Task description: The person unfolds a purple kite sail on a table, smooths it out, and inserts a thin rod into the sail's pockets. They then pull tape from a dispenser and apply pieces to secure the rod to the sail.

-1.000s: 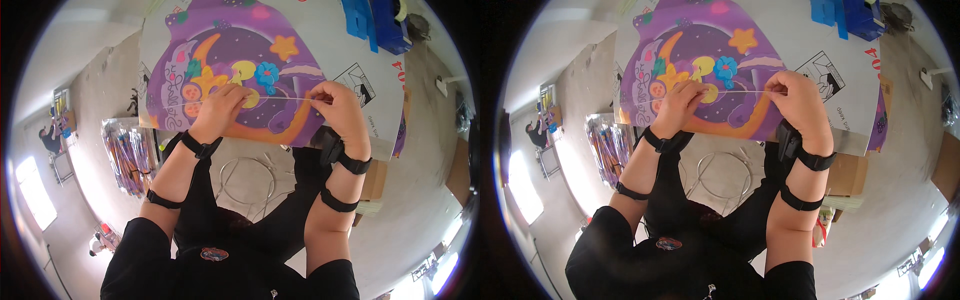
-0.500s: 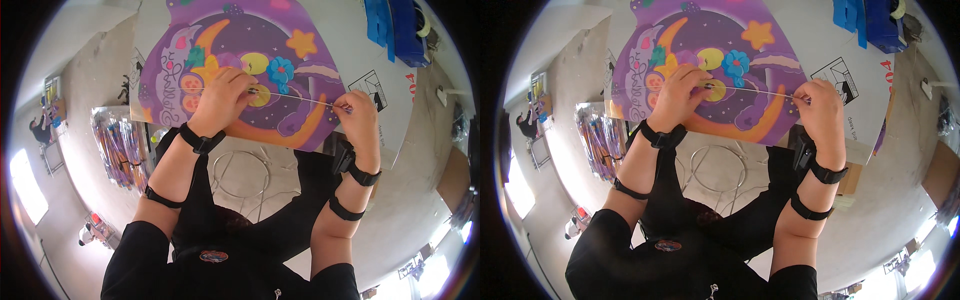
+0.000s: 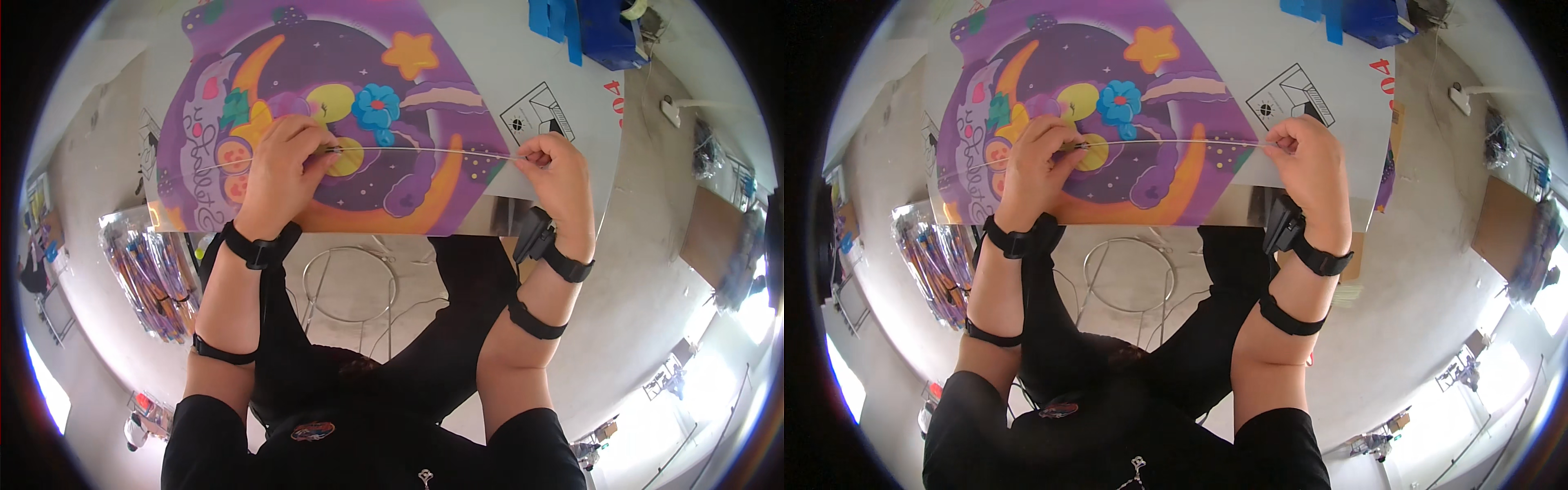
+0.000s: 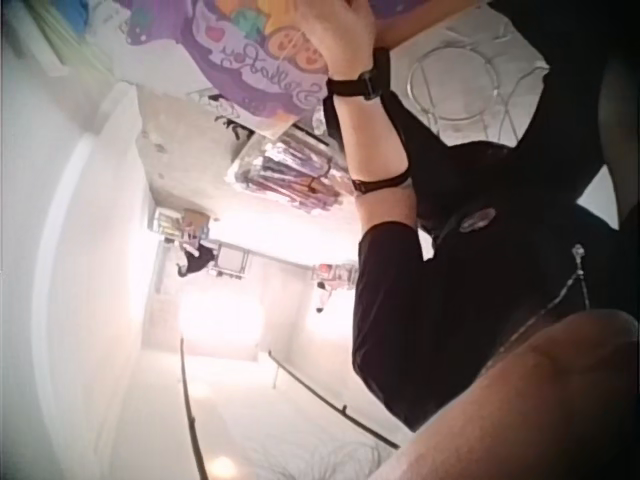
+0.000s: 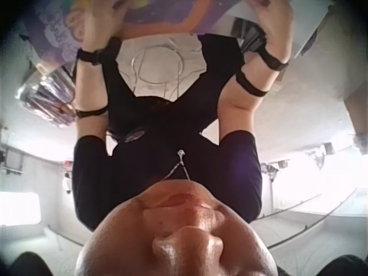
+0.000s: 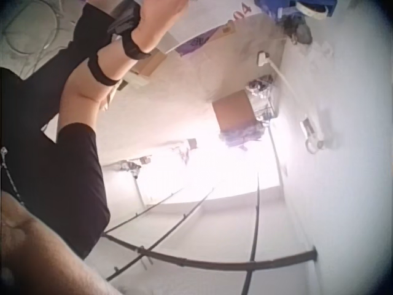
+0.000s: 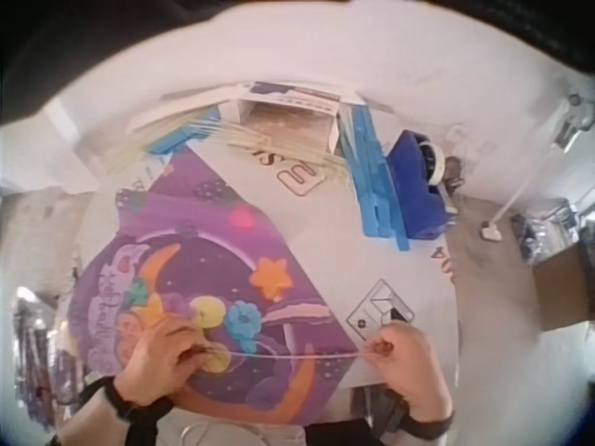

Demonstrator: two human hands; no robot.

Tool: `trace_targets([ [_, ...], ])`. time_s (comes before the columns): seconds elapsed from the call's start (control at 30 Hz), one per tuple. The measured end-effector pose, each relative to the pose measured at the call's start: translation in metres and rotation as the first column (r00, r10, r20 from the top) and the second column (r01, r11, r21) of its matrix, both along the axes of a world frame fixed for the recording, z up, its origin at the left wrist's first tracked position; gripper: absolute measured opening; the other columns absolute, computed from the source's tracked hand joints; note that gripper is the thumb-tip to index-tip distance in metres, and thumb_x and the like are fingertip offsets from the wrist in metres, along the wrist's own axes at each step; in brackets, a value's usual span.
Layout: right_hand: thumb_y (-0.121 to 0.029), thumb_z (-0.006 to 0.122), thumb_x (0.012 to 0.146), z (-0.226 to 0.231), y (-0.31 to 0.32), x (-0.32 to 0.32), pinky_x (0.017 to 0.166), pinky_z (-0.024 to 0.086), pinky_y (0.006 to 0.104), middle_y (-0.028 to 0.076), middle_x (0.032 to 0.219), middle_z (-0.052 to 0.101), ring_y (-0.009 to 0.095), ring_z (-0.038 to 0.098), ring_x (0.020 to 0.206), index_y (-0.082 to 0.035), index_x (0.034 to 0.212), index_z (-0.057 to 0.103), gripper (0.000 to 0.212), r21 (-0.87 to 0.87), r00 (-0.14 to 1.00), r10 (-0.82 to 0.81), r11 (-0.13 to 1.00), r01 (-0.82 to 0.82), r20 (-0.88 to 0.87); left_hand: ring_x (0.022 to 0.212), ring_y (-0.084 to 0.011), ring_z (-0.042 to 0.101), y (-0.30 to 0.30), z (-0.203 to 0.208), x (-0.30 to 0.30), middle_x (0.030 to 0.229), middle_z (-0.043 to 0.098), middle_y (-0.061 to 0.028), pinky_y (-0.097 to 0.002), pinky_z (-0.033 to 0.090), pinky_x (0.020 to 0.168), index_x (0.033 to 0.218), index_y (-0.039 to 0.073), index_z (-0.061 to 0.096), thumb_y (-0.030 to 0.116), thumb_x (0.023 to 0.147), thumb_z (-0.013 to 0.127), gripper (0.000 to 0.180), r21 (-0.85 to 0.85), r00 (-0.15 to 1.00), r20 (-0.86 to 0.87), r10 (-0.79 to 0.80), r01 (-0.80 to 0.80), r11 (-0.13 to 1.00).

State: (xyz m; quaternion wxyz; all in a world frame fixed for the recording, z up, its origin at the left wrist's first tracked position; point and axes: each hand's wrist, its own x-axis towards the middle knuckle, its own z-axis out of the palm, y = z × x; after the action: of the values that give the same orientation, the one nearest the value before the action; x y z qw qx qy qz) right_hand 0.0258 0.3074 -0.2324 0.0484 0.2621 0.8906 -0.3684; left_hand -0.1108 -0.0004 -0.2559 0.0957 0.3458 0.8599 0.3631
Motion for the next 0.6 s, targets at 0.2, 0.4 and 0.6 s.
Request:
trace_targets([
  [0.2, -0.002, 0.069, 0.073, -0.0001, -0.0018, -0.0019, 0.063, 0.047, 0.0296, 0.008, 0.075, 0.057, 0.019, 0.058, 0.068, 0.0, 0.08, 0.064, 0.01, -0.013, 1.0, -0.001, 1.0, 0.001, 0.014, 0.083, -0.0288, 0.057, 0.0, -0.0013, 0.0015, 0.087, 0.059, -0.0069, -0.0382, 0.046, 0.071, 0.08, 0.004, 0.064, 0.002, 0.068, 0.074, 0.017, -0.014, 0.999, 0.024, 0.027, -0.027, 1.0],
  [0.4, -0.003, 0.07, 0.073, 0.0023, -0.0039, -0.0036, 0.063, 0.046, 0.0302, 0.008, 0.074, 0.057, 0.02, 0.058, 0.068, -0.001, 0.079, 0.063, 0.009, -0.017, 1.0, 0.016, 1.0, -0.017, -0.022, 0.082, -0.0286, 0.058, 0.0006, -0.0028, 0.0008, 0.086, 0.059, -0.0066, -0.0379, 0.046, 0.071, 0.08, 0.004, 0.064, 0.002, 0.067, 0.075, 0.017, -0.009, 1.0, 0.018, 0.022, -0.022, 1.0],
  [0.6, -0.001, 0.069, 0.073, -0.0032, -0.0023, -0.0036, 0.063, 0.046, 0.0293, 0.007, 0.075, 0.057, 0.018, 0.057, 0.068, -0.002, 0.081, 0.064, 0.01, -0.018, 0.998, 0.053, 0.998, -0.054, -0.045, 0.082, -0.0286, 0.058, 0.0012, -0.003, 0.0005, 0.086, 0.059, -0.0067, -0.0375, 0.047, 0.07, 0.08, 0.004, 0.064, 0.002, 0.067, 0.075, 0.017, -0.009, 1.0, 0.018, 0.024, -0.024, 1.0],
])
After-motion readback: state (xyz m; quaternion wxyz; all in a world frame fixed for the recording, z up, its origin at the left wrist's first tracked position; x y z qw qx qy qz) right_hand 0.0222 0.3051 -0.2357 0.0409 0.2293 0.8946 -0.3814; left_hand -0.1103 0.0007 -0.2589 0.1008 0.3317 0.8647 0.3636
